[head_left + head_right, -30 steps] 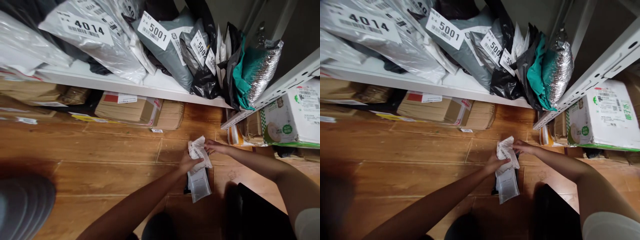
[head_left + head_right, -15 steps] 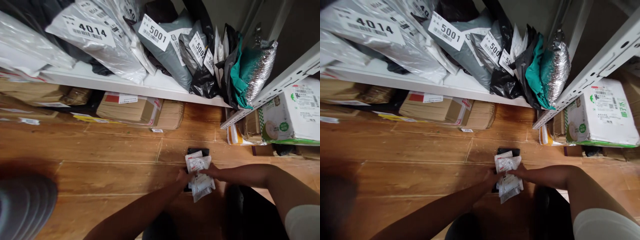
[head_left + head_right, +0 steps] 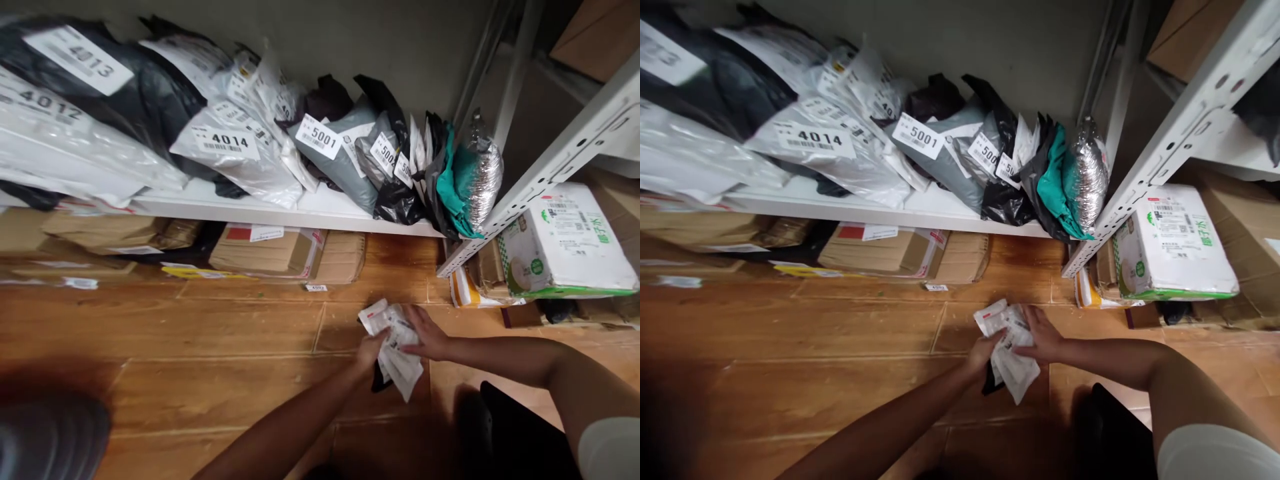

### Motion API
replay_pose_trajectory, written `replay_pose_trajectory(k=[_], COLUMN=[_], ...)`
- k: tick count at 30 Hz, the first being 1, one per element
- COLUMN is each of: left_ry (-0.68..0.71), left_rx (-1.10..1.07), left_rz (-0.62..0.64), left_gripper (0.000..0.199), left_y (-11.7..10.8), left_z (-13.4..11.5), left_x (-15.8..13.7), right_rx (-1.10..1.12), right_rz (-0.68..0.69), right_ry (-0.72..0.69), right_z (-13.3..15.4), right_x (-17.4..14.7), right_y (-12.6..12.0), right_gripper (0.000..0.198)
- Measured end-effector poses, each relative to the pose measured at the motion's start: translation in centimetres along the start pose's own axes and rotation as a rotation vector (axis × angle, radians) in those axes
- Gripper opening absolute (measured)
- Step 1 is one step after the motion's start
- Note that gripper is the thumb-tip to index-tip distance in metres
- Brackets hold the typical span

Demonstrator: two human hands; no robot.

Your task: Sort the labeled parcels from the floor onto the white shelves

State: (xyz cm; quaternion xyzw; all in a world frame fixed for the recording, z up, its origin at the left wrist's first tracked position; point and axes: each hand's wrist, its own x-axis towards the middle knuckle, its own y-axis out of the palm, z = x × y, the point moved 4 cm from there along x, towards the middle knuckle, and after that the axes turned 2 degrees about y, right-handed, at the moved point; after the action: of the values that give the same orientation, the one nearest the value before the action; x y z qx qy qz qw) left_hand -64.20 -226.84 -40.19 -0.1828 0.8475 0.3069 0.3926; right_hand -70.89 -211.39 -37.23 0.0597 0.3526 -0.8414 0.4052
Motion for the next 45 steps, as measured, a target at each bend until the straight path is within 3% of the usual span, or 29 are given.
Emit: replay_pose_trajectory(k=[2, 4, 7, 10, 13, 19, 23, 26, 28, 31, 34, 37, 42, 45], left_ry=[0.001, 0.001, 0.009, 0.013, 0.006, 0.170, 0.294, 0.465, 0.502, 0.481, 0.480, 0.510, 0.568, 0.545], left_rx=[-0.058, -0.100, -0.131, -0.140, -0.128, -0.030, 0.057, 0.216, 0.250, 0.090, -0.105, -0.174, -0.095, -0.009], left_rz=[-0.007, -0.017, -0.035, -0.027, -0.007, 0.005, 0.048, 0.114, 0.117, 0.046, -0.019, -0.023, 0.050, 0.102], left_gripper=[0.007, 0.010, 0.010, 0.011, 0.010, 0.022, 0.021, 0.034, 0.040, 0.042, 0.035, 0.039, 0.053, 0.060], left_y=[1.4, 2.9, 4.7, 5.9, 7.3, 11.3, 11.5, 10.7, 10.5, 11.4, 13.3, 14.5, 15.2, 15.8], left_z=[-2.7, -5.0, -7.3, -8.8, -10.3, -13.7, -13.7, -13.6, -13.8, -14.6, -15.9, -16.9, -16.9, -16.6], left_x=[-0.3, -0.8, -2.0, -3.8, -6.3, -13.2, -16.5, -17.5, -17.8, -18.2, -18.9, -19.7, -20.6, -21.6], right_rx=[-0.301, -0.522, -0.648, -0.611, -0.519, -0.495, -0.499, -0.553, -0.544, -0.460, -0.415, -0.530, -0.606, -0.584], right_rz=[0.106, 0.138, -0.049, -0.281, -0.432, -0.413, -0.498, -0.585, -0.714, -1.003, -1.187, -1.257, -1.226, -1.338], right_ry=[-0.336, -0.511, -0.555, -0.721, -0.866, -0.919, -0.844, -0.781, -0.852, -0.958, -0.916, -0.902, -1.135, -1.174], right_z=[2.0, 2.9, 3.0, 3.6, 4.9, 6.6, 5.8, 5.8, 7.0, 9.7, 12.6, 14.6, 16.7, 18.2], right_x=[-0.1, -0.4, -0.1, -0.1, -0.8, -3.0, -4.7, -5.7, -6.5, -7.4, -7.2, -6.8, -8.2, -9.7], right_y=[-0.8, -1.0, -1.7, -3.6, -6.9, -13.5, -16.5, -16.8, -15.8, -13.9, -13.1, -13.8, -16.5, -18.5], right_gripper=[0.118, 0.116, 0.087, 0.058, 0.070, 0.083, 0.081, 0.086, 0.092, 0.094, 0.085, 0.073, 0.051, 0.052])
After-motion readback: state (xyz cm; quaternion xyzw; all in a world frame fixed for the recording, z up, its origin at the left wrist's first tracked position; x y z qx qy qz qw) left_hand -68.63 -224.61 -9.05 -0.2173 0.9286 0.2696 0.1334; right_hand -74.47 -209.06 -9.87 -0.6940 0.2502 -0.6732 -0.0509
